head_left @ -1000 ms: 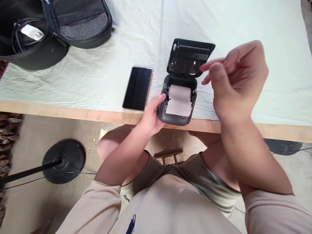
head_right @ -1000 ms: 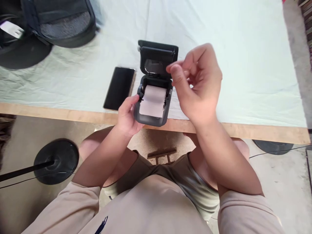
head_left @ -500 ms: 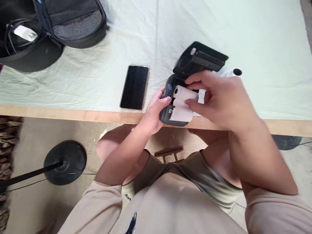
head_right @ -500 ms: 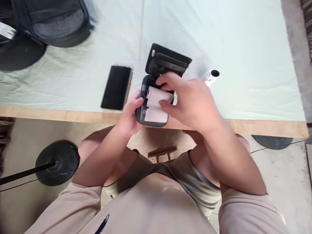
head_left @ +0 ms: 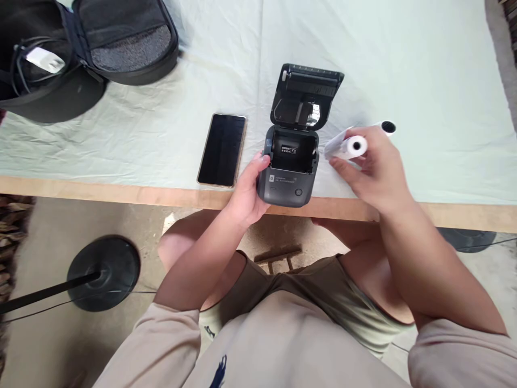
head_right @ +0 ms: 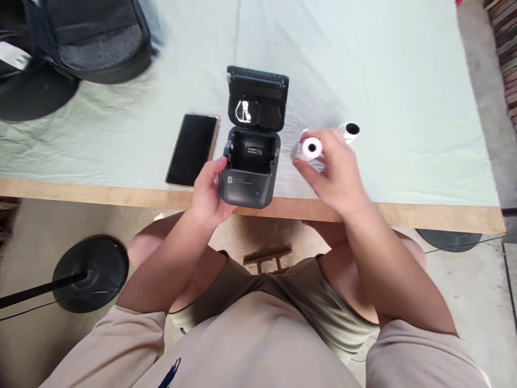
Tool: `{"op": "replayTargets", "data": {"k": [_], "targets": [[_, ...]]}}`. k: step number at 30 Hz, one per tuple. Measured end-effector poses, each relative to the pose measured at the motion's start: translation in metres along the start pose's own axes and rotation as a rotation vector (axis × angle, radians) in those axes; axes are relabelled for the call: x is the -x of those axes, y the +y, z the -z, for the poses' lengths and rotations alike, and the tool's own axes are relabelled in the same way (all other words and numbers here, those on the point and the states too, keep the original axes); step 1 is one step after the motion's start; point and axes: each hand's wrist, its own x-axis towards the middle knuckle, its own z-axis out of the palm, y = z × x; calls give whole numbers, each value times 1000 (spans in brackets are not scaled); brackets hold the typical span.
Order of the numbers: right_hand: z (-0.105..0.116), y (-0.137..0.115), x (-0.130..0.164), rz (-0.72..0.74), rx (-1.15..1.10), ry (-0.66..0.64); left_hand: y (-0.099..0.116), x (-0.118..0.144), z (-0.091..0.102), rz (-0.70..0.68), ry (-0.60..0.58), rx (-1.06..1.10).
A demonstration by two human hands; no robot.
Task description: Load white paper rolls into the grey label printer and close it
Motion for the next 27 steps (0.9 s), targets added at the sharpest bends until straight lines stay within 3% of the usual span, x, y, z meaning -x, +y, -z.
{"op": "replayTargets", "data": {"k": [2,5,7,10,12,16,19,23,27], "targets": [[-5,1,4,58,173,-40,-2,-2,1,-11,-5,-6],[-2,0,7,48,259,-84,-2,-4,1,-20,0,-12],[8,0,6,75,248,-9,-1,-4,1,-19,-2,-16],[30,10,1,82,295,210,1,-3,-1,-13,-14,-26],[40,26,-4,21,382,278,1,-3,-1,-18,-16,-29],[41,60,-13,-184,451,159,1,-4,-2,-22,-18,-15],[36,65,-15,-260,383,128,1,-4,-3,-30,-17,-10],[36,52,-14,-247,114,206,1,-3,-4,-53,0,-17],[45,53,-16,-286,-218,61,1,-2,-2,-37,1,-10]]}}
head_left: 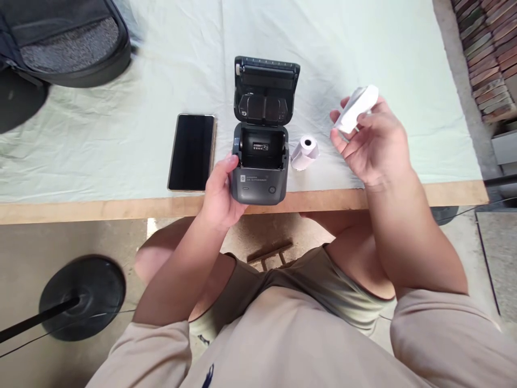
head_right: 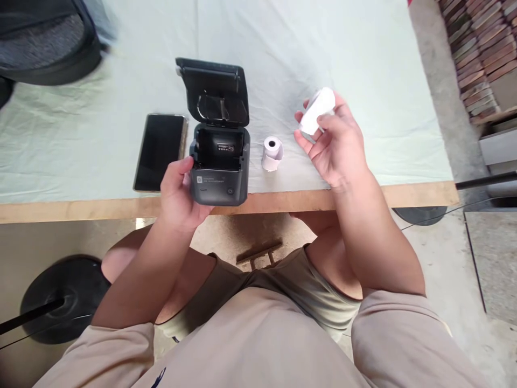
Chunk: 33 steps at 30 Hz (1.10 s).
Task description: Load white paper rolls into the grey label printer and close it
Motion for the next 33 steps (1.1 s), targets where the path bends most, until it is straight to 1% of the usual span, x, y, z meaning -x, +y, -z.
{"op": "replayTargets", "data": {"k": [2,4,5,7,9,10,11,12,14,15,16,18,21,25,28,33], "targets": [[5,6,-5,11,-53,-99,0,0,0,11,-2,-3],[5,11,-9,6,-47,-148,0,0,-1,14,-2,-2],[3,12,-11,3,-41,-132,0,0,-2,15,-3,2],[-9,7,-9,6,-58,-48,0,0,-3,21,-3,8],[-26,-11,-1,74,-102,26,-1,0,-3,28,1,4],[-36,-24,6,128,-113,34,-2,1,-2,28,5,-3],[-45,-39,14,217,-121,41,-3,1,-1,22,6,-11],[-53,-55,22,328,-80,56,-5,2,0,13,4,-18],[-69,-87,38,419,89,-31,-7,2,2,-12,-13,-22],[-75,-100,44,473,126,-46,-8,3,2,-23,-23,-21],[-81,-111,49,483,184,-64,-8,3,2,-30,-32,-20],[-89,-124,53,488,318,-48,-9,4,3,-35,-47,-21],[-94,-125,49,458,558,-38,-9,5,4,-44,-66,-23],[-97,-114,41,440,770,-95,-10,6,5,-50,-88,-35],[-100,-110,41,455,831,-87,-10,6,4,-56,-97,-16],[-106,-110,53,556,793,-55,-9,4,1,-34,-49,21]]}}
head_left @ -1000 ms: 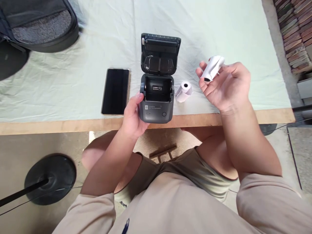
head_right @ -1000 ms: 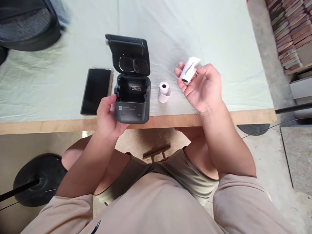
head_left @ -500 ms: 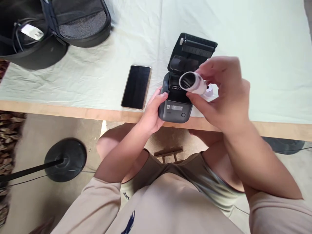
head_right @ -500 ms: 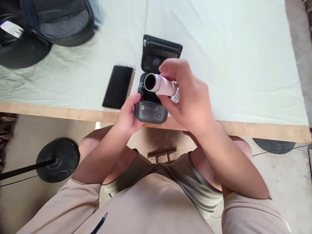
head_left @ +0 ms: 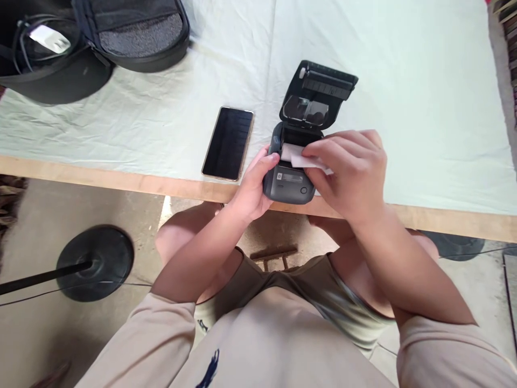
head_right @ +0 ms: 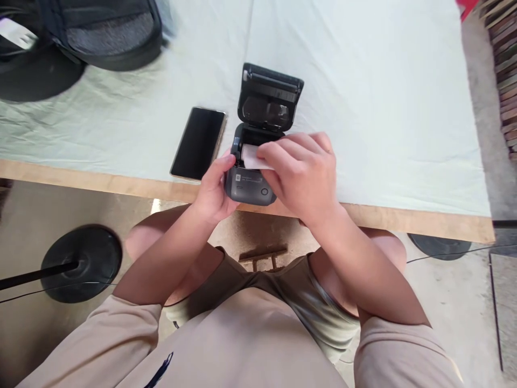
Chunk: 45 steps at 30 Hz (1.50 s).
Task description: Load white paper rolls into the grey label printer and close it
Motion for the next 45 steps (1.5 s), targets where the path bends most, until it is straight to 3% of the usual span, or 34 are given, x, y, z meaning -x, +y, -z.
{"op": "replayTargets", "data": {"k": [4,8,13,14,17,20,23,28,31,38,45], "targets": [[-4,-9,9,104,-117,19,1,-1,3,3,12,0],[1,-6,11,150,-236,30,0,-1,7,-31,-58,1],[-7,27,-3,12,-381,370,-3,-5,11,-27,-92,-9],[-11,35,-6,7,-435,389,-4,-6,12,-24,-99,-20],[-21,55,-11,41,-600,311,-4,-8,14,-25,-109,-51],[-18,61,-10,81,-627,315,-5,-9,15,-39,-111,-53],[-10,55,-7,57,-597,283,-6,-8,15,-47,-114,-51],[-1,39,-3,83,-467,12,-6,-3,14,-41,-106,-58],[5,26,-3,59,-457,-80,-5,-1,12,-38,-118,-39],[15,14,-3,157,-385,-62,-4,-1,9,-1,-44,-48],[16,22,0,105,-283,-85,3,-1,-5,98,40,103]]}}
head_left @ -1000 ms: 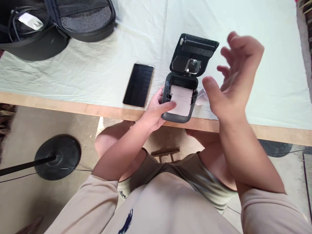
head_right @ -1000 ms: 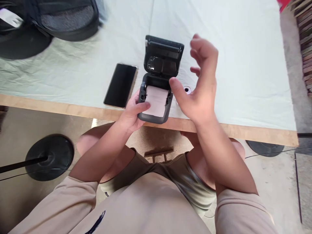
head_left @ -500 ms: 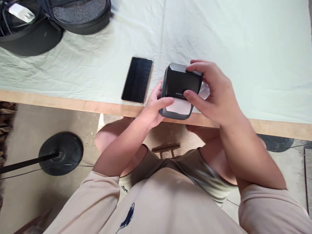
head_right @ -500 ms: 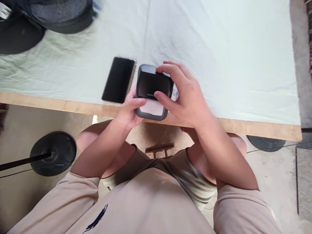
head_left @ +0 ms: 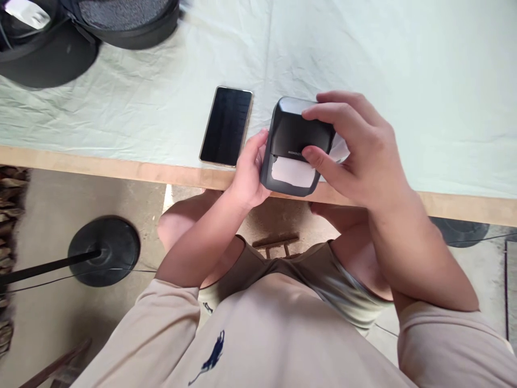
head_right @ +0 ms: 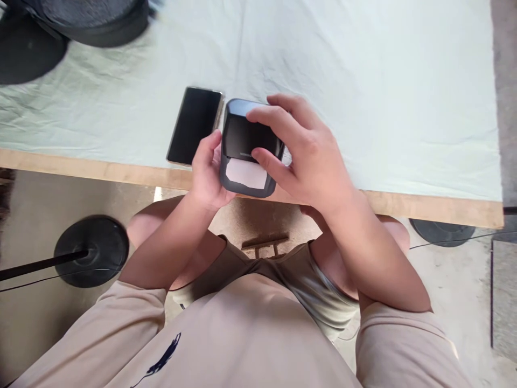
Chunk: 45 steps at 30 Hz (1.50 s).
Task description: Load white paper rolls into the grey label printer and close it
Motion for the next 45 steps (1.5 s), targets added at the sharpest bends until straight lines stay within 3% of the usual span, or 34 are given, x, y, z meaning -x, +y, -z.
{"op": "replayTargets", "data": {"k": [6,11,17,22,25,31,34,36,41,45], "targets": [[8,7,3,12,-12,-17,3,-2,-5,9,120,-31],[9,10,3,9,-67,-44,3,0,-5,-5,61,-40],[9,5,2,-81,-109,-85,1,-6,10,-40,-19,-20],[11,3,2,-72,-117,-64,0,-11,17,-28,-31,-33],[10,-1,2,-90,-85,29,-1,-10,12,-9,-18,-44],[-6,-14,-3,-218,-147,432,-3,-4,6,-42,-157,-104],[-8,-16,-7,-211,-211,493,-3,-3,9,-51,-125,-152],[-5,-14,-8,-172,-171,405,-3,-3,12,-52,-104,-159],[3,-5,-6,-184,124,-30,-5,-2,16,-36,-159,-158],[0,-5,-6,-218,251,-90,-3,-1,17,-32,-182,-189]]}}
